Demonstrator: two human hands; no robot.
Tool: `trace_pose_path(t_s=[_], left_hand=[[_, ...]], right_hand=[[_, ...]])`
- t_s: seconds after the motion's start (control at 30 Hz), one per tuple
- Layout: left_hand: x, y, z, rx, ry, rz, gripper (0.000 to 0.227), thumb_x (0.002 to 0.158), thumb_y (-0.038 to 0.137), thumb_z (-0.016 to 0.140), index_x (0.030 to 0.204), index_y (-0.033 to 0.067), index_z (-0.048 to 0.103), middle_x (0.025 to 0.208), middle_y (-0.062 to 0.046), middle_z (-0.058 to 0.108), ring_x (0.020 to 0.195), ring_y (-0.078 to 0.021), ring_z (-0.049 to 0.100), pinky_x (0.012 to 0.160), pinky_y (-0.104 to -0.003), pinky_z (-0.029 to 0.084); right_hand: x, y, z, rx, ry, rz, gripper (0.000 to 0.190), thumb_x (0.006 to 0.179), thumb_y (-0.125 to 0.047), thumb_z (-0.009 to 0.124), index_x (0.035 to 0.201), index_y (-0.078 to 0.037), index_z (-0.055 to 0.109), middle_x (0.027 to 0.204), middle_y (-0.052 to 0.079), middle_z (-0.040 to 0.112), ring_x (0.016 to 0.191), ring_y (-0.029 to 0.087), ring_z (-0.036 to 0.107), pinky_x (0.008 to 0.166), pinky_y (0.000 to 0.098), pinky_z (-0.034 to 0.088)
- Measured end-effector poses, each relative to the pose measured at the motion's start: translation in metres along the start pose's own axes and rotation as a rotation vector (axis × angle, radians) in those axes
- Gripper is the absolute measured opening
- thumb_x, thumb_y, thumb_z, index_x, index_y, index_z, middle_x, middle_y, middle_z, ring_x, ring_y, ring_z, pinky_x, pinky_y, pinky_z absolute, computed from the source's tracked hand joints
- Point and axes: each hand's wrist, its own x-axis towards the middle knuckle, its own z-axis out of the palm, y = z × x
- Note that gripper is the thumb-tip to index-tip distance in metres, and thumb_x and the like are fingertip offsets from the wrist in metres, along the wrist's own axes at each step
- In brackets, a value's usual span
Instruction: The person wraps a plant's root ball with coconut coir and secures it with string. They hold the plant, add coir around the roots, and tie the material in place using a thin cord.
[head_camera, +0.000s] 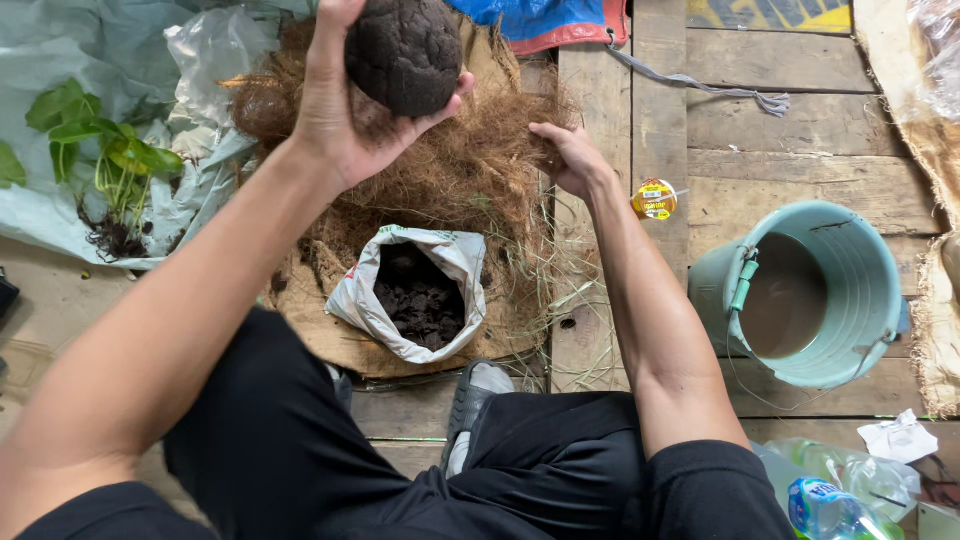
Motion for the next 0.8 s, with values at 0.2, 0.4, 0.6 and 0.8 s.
trace_pose_path(t_s=[0.2,0.4,0.6,0.8], left_hand=[[-0.020,0.025,0.007,0.197,-0.020,0.069,0.098,0.081,0.054,0.084,0.145,-0.0069,0.041,0.129,-0.023,0.055,0.114,-0.0306,0.069,0.096,-0.032,0.066],[-0.024,0.034,0.003,0.171,-0.015,0.032,0.085,0.082,0.038,0.087,0.137,-0.0077,0.040,0.131,-0.025,0.053,0.118,-0.0321,0.067,0.099,-0.035,0.062],[-0.021,0.016,0.001,0.024,0.037,0.072,0.086,0.074,0.030,0.088,0.135,-0.0035,0.037,0.130,-0.025,0.051,0.112,-0.0317,0.067,0.093,-0.038,0.068],[0.002,-0.007,-0.032,0.065,0.127,0.158,0.077,0.078,0.018,0.083,0.137,-0.0023,0.037,0.122,-0.023,0.054,0.103,-0.0336,0.069,0.084,-0.043,0.069]], right_hand=[[0.003,-0.007,0.032,0.137,0.067,0.027,0.029,0.093,-0.029,0.063,0.113,-0.008,0.064,0.107,0.009,0.075,0.099,0.020,0.070,0.088,0.0432,0.060],[0.011,-0.012,0.042,0.133,0.069,-0.029,0.041,0.095,-0.042,0.063,0.123,-0.013,0.061,0.120,0.009,0.069,0.114,0.023,0.064,0.096,0.0452,0.057],[0.014,-0.020,0.057,0.089,0.098,-0.006,0.050,0.094,-0.053,0.056,0.127,-0.015,0.060,0.128,0.009,0.066,0.120,0.024,0.057,0.103,0.0488,0.047],[-0.017,-0.022,0.090,0.210,-0.130,0.044,0.064,0.088,-0.048,0.055,0.139,-0.010,0.049,0.137,0.015,0.061,0.129,0.033,0.058,0.105,0.0606,0.047]])
